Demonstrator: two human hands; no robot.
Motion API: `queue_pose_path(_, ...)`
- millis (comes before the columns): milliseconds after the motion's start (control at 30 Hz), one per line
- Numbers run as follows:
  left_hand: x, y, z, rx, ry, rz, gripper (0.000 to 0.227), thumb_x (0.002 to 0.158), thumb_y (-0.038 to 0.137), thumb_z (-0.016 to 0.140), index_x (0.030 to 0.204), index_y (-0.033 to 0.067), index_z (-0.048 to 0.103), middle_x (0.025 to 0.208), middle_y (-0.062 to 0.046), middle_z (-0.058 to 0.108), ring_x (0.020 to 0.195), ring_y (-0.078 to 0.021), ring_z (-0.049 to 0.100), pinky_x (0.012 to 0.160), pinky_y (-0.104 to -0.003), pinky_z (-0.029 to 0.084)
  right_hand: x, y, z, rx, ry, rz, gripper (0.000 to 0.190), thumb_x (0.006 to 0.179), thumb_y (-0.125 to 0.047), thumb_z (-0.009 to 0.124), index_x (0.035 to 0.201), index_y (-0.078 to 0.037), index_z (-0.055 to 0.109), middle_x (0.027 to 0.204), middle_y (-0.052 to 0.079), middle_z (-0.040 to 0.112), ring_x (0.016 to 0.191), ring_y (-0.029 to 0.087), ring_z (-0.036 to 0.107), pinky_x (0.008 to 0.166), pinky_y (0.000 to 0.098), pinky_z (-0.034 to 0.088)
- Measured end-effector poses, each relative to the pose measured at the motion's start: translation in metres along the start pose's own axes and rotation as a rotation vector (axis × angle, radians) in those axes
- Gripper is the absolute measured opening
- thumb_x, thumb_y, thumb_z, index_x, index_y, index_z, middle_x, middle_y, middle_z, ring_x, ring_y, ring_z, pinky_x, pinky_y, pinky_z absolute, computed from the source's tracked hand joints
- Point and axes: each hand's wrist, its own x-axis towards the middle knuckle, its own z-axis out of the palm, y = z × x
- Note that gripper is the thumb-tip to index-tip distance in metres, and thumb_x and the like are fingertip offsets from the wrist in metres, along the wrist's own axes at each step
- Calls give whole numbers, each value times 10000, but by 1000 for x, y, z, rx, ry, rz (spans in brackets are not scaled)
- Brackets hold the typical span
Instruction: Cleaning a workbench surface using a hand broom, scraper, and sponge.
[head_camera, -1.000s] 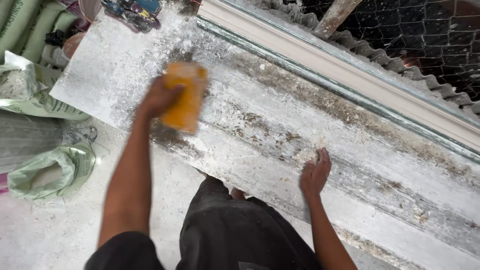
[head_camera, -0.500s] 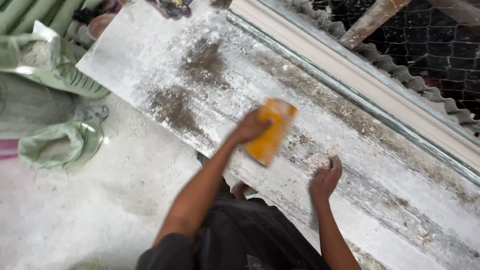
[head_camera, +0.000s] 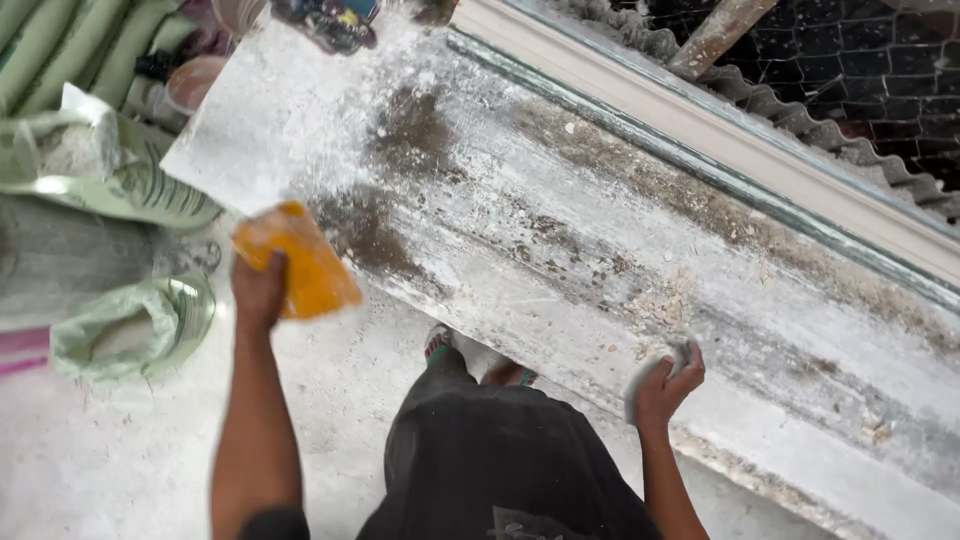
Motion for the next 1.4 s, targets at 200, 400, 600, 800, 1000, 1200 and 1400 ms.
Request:
queue_pose_path(200, -60, 32, 78, 17, -499, -220, 464, 933, 342, 689, 1228, -15, 704, 1018, -276, 720, 977, -403, 712, 829, -546, 536, -36, -58, 21, -106, -80, -90, 435, 1010, -99, 473, 1434, -3, 451, 1377, 218, 425, 1378, 490, 340, 1176, 607, 234)
queue_pose_path(400, -30, 77, 67, 10, -533, -86, 369, 975, 273, 666, 1218, -2, 703, 1053, -274, 708, 1009, -410, 687, 866, -563, 516, -36, -135, 4, -92, -174, 95, 383, 1102, -130, 341, 1475, -42, 344, 1465, 197, 311, 1455, 469, 211, 1189, 643, 200)
queue_pose_path(600, -27, 19, 133, -85, -620, 22, 548, 910, 221, 665, 1341, -110, 594, 1212, -417, 625, 1169, -615, 567, 998, -662, 450, -86, -153, -15, -39, -26, 327, 451, 1046, -38, 365, 1497, -51, 381, 1383, 216, 431, 1228, 443, 515, 1032, 535, 457)
queue_pose_path(800, -197, 116, 299, -79, -911, 84, 424, 961, 239, 564, 1325, 23, 578, 1141, -324, 692, 1074, -547, 663, 906, -665, 538, -96, -144, -9, 23, -22, 427, 338, 1050, -100, 534, 1377, -17, 554, 1267, 227, 639, 1139, 390, 668, 875, 447, 572)
queue_pose_path(1000, -177, 143, 273, -158, -975, 23, 547, 926, 316, 612, 1394, 43, 538, 1213, -320, 679, 1140, -535, 643, 937, -632, 537, -84, -129, -38, -71, 55, 435, 318, 1049, -117, 522, 1346, -46, 608, 1295, 204, 597, 1183, 404, 638, 933, 476, 558)
queue_pose_path(1200, -88, 94, 189, -26, -762, -59, 485, 946, 314, 646, 1382, 110, 588, 1202, -231, 681, 1131, -443, 667, 947, -566, 533, -85, -122, -75, -93, 131, 558, 346, 1040, -94, 468, 1361, -21, 574, 1334, 192, 558, 1305, 382, 555, 1067, 474, 486)
queue_pose_path(1400, -119, 99, 184, 43, -577, -138, 444, 913, 290, 699, 1312, 106, 634, 1093, -226, 694, 1076, -422, 687, 900, -542, 525, -62, -68, -109, -128, 43, 402, 306, 1111, -100, 363, 1391, -71, 482, 1417, 155, 429, 1468, 435, 335, 1216, 587, 283)
